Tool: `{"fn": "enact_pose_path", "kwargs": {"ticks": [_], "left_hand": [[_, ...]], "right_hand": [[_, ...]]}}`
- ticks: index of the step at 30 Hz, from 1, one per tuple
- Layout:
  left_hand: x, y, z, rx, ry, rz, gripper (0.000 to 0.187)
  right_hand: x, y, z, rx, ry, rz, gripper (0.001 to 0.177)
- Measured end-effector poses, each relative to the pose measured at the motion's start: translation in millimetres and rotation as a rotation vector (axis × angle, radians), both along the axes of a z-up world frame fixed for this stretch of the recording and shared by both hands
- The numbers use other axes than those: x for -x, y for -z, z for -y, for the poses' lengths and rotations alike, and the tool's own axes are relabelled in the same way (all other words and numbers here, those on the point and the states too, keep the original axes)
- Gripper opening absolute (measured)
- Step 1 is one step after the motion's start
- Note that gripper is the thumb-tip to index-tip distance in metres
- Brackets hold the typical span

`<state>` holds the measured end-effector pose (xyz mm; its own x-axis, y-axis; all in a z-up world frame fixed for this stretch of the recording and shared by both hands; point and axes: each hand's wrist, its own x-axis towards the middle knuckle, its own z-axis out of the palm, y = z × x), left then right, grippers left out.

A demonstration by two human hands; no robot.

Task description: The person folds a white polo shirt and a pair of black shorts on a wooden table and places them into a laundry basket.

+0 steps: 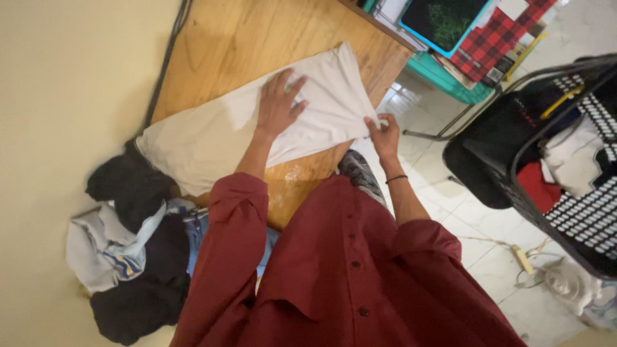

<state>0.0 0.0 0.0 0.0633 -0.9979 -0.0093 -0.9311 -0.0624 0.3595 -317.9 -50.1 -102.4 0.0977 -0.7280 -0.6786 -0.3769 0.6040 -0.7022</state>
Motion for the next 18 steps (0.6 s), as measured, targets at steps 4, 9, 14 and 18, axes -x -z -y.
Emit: {"fn": "enact_pose_path", "kwargs": {"ticks": [4, 9, 14, 18], "left_hand": [[-3.1, 22.3, 21.9, -0.018, -0.114, 0.021, 0.070], [-5.5, 36.7, 35.2, 0.101, -0.373, -0.183, 0.069], [1.2, 23.3, -38.3, 0.051, -0.772, -0.005, 0.077], [-8.9, 11.7, -116.6, -0.239, -1.044, -0.039, 0.098]], "right_hand": [[-12.7, 29.5, 44.4, 0.319, 0.014, 0.189, 0.032], [-61.6, -10.8, 83.1, 1.005, -0.207, -0.457, 0.041], [-154.9, -60.9, 78.5, 1.074, -0.696, -0.197, 0.055], [-186.2, -65.4, 73.9, 0.926, -1.071, -0.264, 0.052]]}}
